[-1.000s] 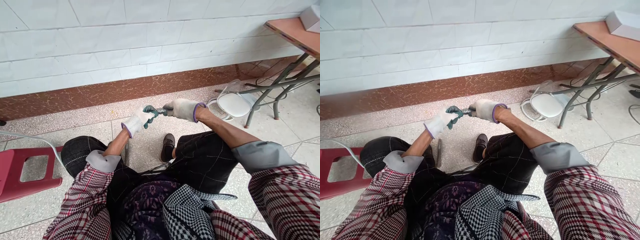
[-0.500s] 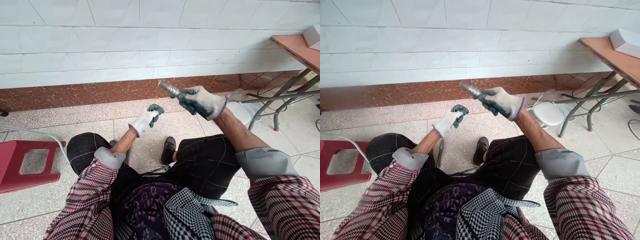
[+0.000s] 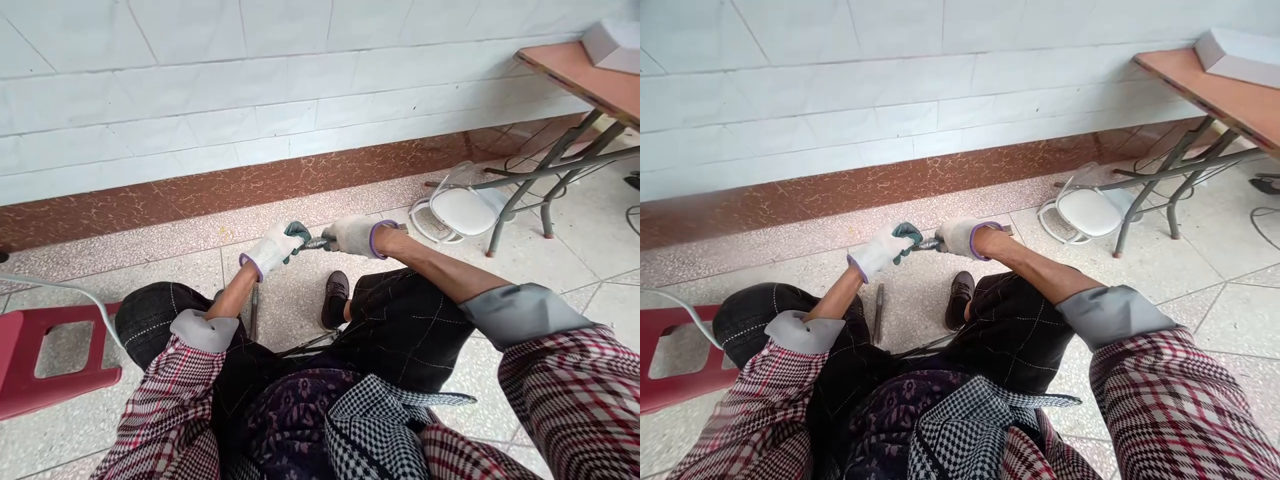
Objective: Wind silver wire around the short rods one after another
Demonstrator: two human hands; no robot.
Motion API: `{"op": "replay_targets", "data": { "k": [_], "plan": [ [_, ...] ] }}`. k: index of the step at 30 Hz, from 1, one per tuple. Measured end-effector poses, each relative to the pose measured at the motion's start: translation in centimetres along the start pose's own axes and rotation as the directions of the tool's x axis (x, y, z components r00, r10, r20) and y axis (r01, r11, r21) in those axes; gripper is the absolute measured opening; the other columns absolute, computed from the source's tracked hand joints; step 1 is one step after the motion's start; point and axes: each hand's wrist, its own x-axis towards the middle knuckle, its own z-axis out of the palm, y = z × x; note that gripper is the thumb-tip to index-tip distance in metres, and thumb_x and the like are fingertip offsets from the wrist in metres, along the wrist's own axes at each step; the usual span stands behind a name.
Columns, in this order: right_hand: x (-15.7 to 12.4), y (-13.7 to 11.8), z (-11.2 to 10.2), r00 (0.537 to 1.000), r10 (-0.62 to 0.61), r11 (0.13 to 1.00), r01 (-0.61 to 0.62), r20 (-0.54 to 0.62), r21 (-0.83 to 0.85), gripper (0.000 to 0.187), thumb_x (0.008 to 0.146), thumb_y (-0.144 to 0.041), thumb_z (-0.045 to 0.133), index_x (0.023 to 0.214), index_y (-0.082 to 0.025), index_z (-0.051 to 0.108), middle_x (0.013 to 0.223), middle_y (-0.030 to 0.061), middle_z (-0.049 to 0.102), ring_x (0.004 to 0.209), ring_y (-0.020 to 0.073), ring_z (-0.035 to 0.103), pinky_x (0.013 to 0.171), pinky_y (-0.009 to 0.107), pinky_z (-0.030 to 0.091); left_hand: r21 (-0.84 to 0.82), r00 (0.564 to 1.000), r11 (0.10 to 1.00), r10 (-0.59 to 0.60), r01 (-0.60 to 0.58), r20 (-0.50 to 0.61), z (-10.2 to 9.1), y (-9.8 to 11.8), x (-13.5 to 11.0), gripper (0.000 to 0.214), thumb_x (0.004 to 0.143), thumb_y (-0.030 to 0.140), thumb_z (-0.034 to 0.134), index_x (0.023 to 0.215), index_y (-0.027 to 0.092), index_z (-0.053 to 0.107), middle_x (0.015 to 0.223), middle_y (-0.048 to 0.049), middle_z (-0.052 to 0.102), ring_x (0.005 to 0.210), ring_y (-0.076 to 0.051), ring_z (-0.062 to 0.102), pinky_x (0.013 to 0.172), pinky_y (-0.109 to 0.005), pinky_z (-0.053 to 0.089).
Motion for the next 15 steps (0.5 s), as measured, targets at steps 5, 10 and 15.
{"op": "replay_targets", "data": {
  "k": [5,10,15],
  "plan": [
    [1.9,-0.2,-2.4,0.982,0.078,0.978,-0.108,-0.171,-0.176,0.023,0.103,-0.036,0.066,0.113,-0.018,0.075,0.093,0.0083,0.071,0.082,0.0224,0.064,0.072,0.035,0.047,-0.084,0.999,0.996,0.033,-0.034,-0.011,0.5,0.7,0.1,0.009,0.086,0.015,0.071,0.093,0.021,0.073,0.063,0.0006,0.059,0.052,-0.012,0.051,0.046,-0.023,0.037],
    [1.8,-0.6,-4.7,0.940,0.056,0.998,-0.048,-0.337,0.031,0.022,0.102,-0.035,0.064,0.110,-0.016,0.073,0.077,0.0030,0.059,0.063,0.0152,0.051,0.056,0.030,0.039,-0.282,0.999,0.959,0.040,-0.039,-0.003,0.1,1.1,0.1,0.009,0.084,0.015,0.064,0.090,0.018,0.070,0.059,0.0033,0.058,0.044,-0.009,0.045,0.040,-0.021,0.037],
    [-1.2,-1.4,-4.3,0.985,-0.109,0.767,0.167,-0.131,0.620,0.029,0.092,-0.042,0.075,0.100,-0.015,0.069,0.065,-0.0040,0.052,0.046,0.0077,0.039,0.036,0.022,0.033,-0.276,0.999,0.961,0.033,-0.036,-0.017,-0.3,0.6,0.9,0.008,0.080,0.018,0.070,0.088,0.016,0.072,0.056,0.0042,0.057,0.042,-0.009,0.046,0.040,-0.021,0.038]
  ]
}}
